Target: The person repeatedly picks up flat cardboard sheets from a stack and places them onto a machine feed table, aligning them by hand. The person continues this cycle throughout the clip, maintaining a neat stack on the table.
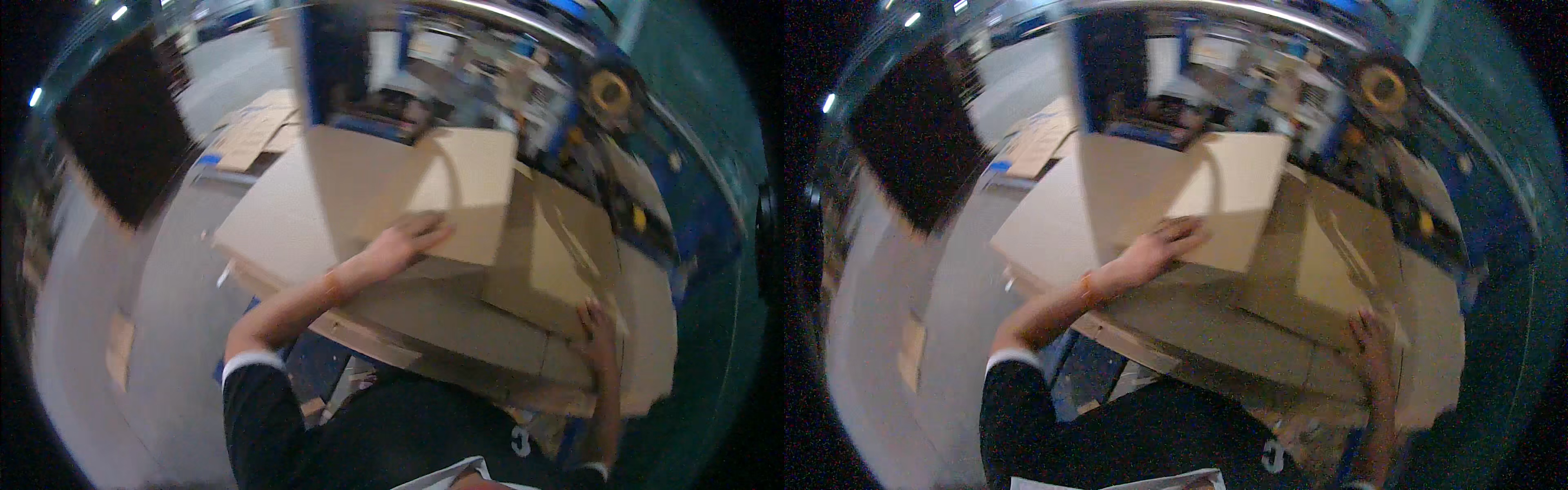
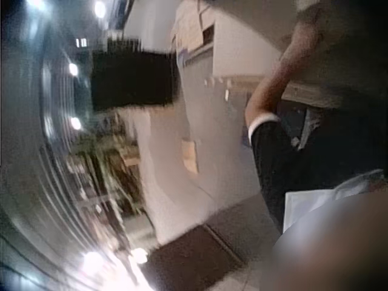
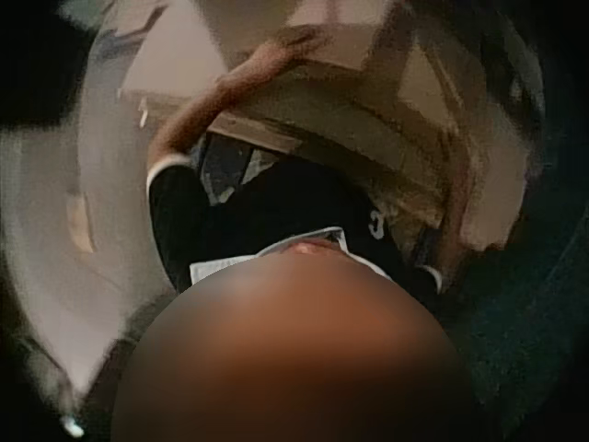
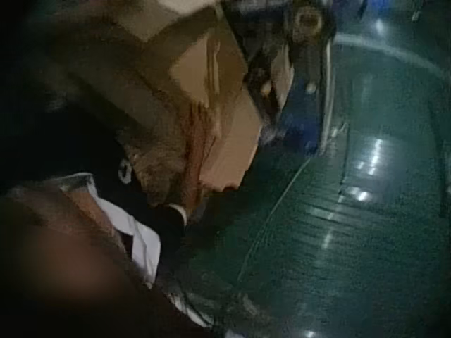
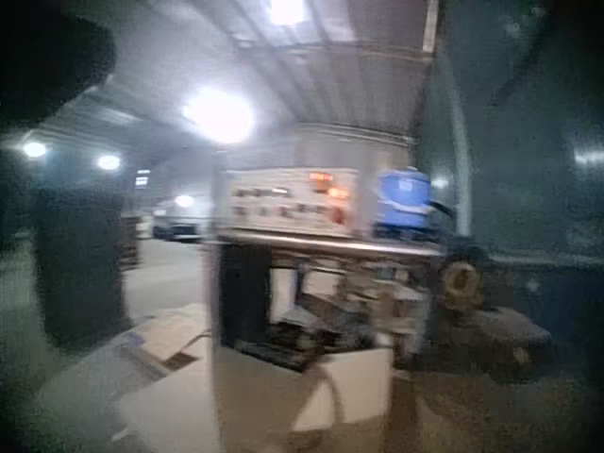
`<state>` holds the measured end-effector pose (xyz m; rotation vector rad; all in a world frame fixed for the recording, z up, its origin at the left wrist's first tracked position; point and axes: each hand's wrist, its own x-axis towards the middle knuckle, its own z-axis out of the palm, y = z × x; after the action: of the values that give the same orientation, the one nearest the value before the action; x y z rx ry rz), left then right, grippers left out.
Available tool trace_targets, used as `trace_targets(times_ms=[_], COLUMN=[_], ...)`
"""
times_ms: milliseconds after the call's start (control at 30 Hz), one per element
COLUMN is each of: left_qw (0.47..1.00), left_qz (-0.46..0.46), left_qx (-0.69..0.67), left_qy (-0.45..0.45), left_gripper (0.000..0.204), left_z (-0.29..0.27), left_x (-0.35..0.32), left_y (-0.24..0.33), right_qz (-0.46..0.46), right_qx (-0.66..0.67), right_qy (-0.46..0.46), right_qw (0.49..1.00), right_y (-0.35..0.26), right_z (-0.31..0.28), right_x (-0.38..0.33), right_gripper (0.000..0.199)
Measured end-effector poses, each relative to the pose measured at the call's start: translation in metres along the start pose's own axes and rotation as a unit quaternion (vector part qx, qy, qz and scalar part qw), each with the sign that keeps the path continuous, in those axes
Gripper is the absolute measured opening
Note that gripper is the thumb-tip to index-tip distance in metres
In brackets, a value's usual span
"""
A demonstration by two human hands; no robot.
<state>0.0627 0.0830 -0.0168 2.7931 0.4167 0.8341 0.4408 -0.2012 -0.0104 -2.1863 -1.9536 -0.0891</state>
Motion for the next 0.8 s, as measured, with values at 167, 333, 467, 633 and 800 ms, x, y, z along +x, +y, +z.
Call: trace_targets(times_ms=[167,333,467,633,800], left_qw=[0.994,0.99,0.99,0.987,0.954], left_qz=[-0.014,0.014,0.001,-0.083,-0.196], left_qx=[0.034,0.029,0.061,0.113,0.219], left_qy=[0.101,0.138,0.129,0.073,0.061], left_gripper=[0.058,0.053,0.047,0.037,0.036], left_z=[0.015,0.041,0.054,0.061,0.087], left_x=[0.017,0.048,0.085,0.117,0.127], left_y=[-0.05,-0.051,-0.053,-0.068,-0.072], right_qz=[-0.12,-0.057,-0.031,0.084,0.07], right_qx=[-0.049,-0.074,-0.024,-0.074,-0.225], right_qy=[0.026,0.011,0.048,0.045,0.214], right_qw=[0.991,0.996,0.998,0.993,0.948], right_y=[0.019,0.056,0.085,0.093,0.084], right_z=[0.01,0.005,0.01,0.027,0.053], right_x=[0.037,0.064,0.086,0.103,0.115], right_gripper=[0.063,0.066,0.067,0.05,0.028])
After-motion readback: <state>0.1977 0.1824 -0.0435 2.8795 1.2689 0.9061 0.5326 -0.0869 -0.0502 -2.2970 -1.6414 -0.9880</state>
